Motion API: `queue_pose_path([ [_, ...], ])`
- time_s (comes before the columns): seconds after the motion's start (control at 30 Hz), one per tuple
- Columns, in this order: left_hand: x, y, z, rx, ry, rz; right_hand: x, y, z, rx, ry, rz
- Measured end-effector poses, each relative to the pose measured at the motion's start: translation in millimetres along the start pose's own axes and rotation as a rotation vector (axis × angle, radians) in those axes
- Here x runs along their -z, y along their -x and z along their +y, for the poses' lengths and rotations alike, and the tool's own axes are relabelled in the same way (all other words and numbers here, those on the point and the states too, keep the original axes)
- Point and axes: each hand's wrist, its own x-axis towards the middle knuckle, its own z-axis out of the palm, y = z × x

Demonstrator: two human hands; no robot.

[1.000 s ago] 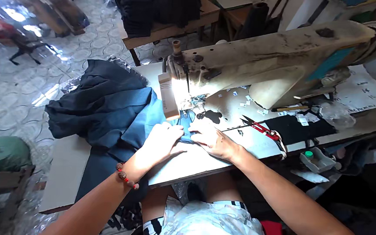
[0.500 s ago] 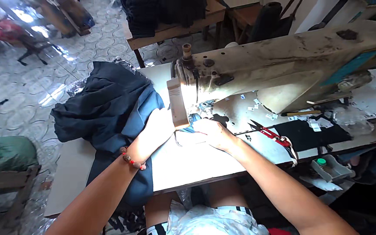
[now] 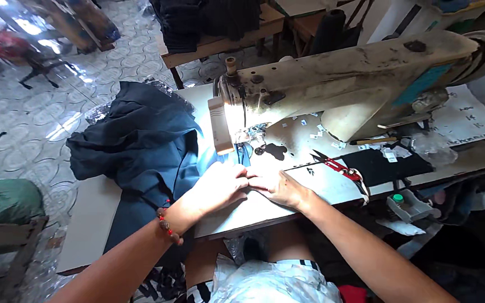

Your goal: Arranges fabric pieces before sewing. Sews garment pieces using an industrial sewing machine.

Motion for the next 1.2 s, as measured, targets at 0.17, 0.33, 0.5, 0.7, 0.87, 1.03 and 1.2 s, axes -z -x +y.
queue_pose_path([
  [0.17, 3.5, 1.6, 0.6, 0.256, -0.021, -0.132, -3.4, 6.1, -7.3, -0.122, -0.048, -0.015],
  [0.33, -2.4, 0.8, 1.1, 0.310, -0.004, -0.127, -2.1, -4.7, 2.6, -0.145, -0.038, 0.000],
  [0.5, -3.4, -4.4, -11.1, 0.382, -0.007, -0.112, -4.7, -22.0, 25.4, -0.111, -0.005, 0.042],
  [0.7, 4.5, 6.1, -22.8, 0.356, -0.052, 0.099, -1.4, -32.5, 27.0, -0.164, -0.004, 0.068],
  [0.87, -8.8, -4.2, -5.3, 0.061, -0.019, 0.135, -7.1, -12.9, 13.2, -0.095, 0.037, 0.033],
  [1.03, -30.9, 10.5, -12.7, 0.132, 0.008, 0.139, -8.3, 2.8, -2.6, -0.148, 0.014, 0.079],
  [1.2, -43.6, 7.9, -19.1, 0.240, 0.096, 0.226, -5.5, -11.1, 8.2, -0.146, 0.037, 0.071],
])
